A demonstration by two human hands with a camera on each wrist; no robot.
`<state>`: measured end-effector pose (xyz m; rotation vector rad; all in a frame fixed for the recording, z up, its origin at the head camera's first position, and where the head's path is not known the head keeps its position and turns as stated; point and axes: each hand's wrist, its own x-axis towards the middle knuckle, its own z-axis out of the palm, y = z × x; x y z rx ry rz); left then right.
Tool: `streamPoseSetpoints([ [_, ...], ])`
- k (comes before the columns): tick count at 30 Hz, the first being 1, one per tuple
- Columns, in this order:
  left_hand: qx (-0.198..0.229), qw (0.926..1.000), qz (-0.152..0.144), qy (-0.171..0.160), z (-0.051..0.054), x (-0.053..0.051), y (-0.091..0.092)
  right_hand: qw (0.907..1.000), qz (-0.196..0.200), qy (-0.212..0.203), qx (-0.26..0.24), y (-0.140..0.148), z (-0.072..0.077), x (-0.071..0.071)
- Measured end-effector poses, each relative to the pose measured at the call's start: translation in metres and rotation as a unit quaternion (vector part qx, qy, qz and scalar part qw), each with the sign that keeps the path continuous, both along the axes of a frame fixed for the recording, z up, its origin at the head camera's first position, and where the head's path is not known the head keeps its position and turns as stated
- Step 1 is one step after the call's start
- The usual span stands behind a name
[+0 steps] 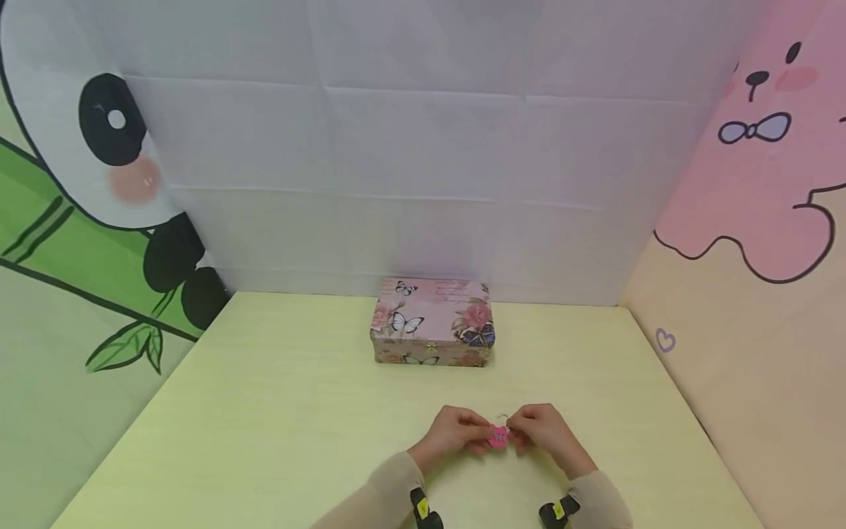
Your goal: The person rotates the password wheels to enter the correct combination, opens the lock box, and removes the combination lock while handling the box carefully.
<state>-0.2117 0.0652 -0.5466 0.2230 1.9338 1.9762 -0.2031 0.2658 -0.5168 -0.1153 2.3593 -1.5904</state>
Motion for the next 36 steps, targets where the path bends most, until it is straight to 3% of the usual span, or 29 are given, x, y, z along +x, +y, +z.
streamPoseSetpoints([
  [10,-0.027,0.9996,-0.002,-0.009,-0.005,0.010,0.008,0.9996,0.019,-0.003,0.022,0.006,-0.003,0.006],
  [17,-0.044,0.9989,-0.016,0.008,-0.005,0.013,0.008,0.9994,0.019,-0.006,0.030,0.006,-0.005,0.008],
  [25,-0.088,0.9945,-0.028,0.049,-0.004,0.014,0.009,0.9983,0.014,0.003,0.056,0.004,-0.006,0.008],
  [36,-0.108,0.9925,-0.027,0.051,-0.003,0.015,0.009,0.9974,0.006,0.006,0.072,0.004,-0.010,0.008],
])
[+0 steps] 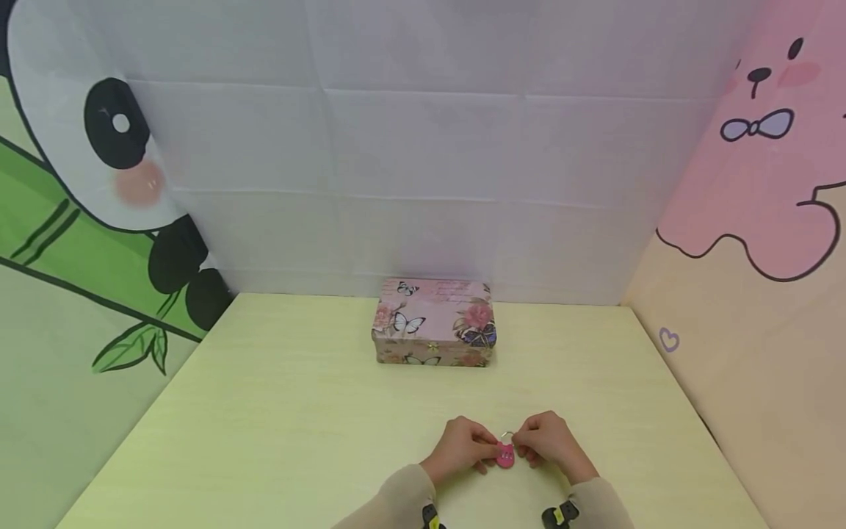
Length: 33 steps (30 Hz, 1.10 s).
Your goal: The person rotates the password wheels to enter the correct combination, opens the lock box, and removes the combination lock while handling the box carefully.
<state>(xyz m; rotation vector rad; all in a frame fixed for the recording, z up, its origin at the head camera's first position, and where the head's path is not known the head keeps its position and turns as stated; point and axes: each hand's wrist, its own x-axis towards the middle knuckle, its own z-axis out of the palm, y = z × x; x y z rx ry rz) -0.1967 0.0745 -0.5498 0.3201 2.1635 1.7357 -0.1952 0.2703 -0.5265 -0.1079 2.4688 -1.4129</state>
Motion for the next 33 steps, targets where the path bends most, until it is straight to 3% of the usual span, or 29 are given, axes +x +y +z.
streamPoseSetpoints([
  [13,-0.038,0.9990,0.023,0.002,0.004,0.003,0.003,0.9997,-0.020,-0.010,0.013,-0.004,-0.001,-0.001],
  [33,-0.014,0.9994,0.032,-0.002,0.001,0.004,-0.001,0.9976,-0.060,-0.009,0.034,-0.013,0.002,0.002],
])
